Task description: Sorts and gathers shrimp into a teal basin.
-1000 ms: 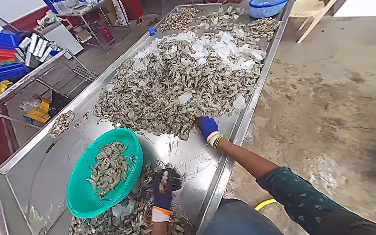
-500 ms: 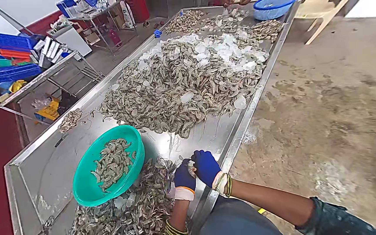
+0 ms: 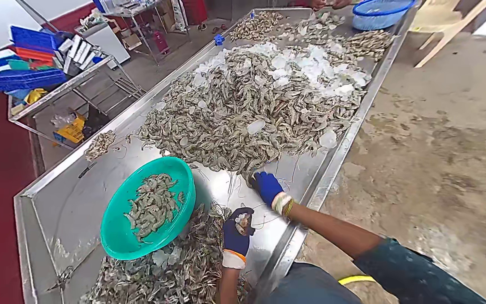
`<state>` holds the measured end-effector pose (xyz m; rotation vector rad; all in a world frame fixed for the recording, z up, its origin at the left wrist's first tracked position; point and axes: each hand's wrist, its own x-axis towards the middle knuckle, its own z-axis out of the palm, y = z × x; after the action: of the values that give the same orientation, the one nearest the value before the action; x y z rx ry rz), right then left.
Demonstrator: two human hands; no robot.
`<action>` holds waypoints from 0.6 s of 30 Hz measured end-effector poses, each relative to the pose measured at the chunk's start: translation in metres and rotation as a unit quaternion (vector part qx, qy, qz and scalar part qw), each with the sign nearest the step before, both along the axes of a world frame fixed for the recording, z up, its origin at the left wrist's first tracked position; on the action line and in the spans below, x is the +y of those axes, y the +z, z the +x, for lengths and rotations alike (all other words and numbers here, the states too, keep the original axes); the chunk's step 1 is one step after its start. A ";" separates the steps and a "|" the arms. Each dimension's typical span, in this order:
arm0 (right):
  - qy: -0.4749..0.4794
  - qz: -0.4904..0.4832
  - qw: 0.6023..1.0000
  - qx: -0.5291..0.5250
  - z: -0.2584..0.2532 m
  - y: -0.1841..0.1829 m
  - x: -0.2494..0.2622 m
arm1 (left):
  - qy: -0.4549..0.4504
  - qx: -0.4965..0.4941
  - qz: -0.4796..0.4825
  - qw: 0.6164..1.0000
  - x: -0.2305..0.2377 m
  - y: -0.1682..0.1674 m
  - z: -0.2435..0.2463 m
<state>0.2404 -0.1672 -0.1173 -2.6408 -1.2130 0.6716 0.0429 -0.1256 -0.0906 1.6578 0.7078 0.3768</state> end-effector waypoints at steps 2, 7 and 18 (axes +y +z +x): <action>0.012 -0.048 0.999 0.002 -0.033 -0.002 -0.015 | 0.010 0.022 0.098 0.995 -0.001 -0.012 -0.002; 0.039 -0.027 0.996 0.069 -0.087 0.044 -0.044 | -0.039 0.124 0.153 0.980 -0.009 -0.017 0.009; 0.063 -0.013 0.996 -0.058 -0.060 0.046 -0.065 | -0.107 0.243 0.073 0.961 -0.012 0.028 0.004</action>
<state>0.1802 -0.2320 -0.0711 -2.6755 -1.4224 0.5621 0.0471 -0.1377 -0.0628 1.9706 0.8632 -0.1474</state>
